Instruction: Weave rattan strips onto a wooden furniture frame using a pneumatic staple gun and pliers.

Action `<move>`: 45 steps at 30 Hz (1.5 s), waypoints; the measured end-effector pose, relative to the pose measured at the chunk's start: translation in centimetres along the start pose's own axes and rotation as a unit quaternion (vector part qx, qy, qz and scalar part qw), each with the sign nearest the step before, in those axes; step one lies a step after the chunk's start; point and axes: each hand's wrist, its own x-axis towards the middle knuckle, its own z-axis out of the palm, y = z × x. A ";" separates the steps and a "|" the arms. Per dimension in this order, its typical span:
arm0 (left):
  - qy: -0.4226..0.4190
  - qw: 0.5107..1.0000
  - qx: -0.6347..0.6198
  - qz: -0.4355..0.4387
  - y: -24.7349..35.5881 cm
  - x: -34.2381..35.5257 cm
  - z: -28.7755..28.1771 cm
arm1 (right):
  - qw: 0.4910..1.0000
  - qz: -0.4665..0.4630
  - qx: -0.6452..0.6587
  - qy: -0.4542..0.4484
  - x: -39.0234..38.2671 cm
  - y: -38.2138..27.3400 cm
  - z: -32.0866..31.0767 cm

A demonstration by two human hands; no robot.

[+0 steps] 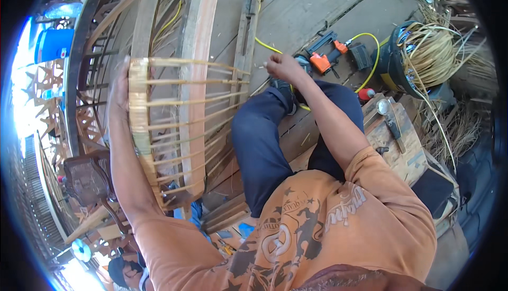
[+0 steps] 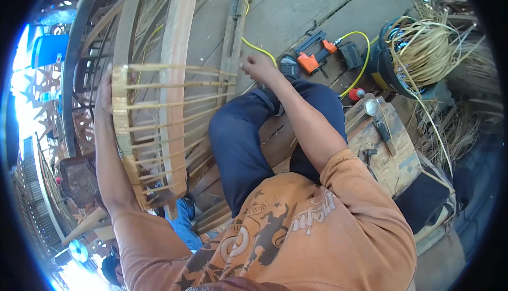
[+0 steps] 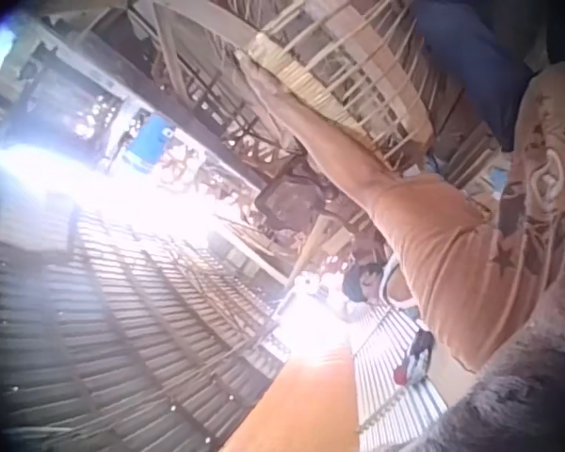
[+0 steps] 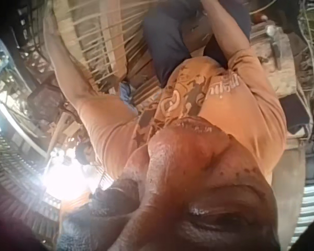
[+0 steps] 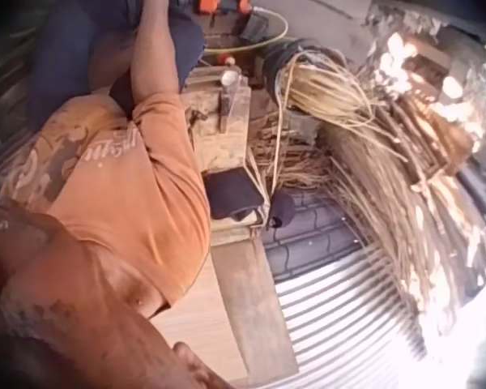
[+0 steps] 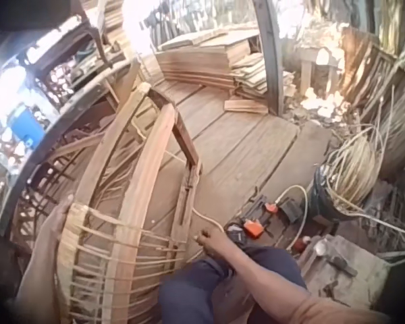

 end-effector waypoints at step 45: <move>0.298 0.870 0.368 0.137 -13.4 -21.9 0.2 | 0.911 -0.349 0.148 -0.164 -1.9 -24.0 12.4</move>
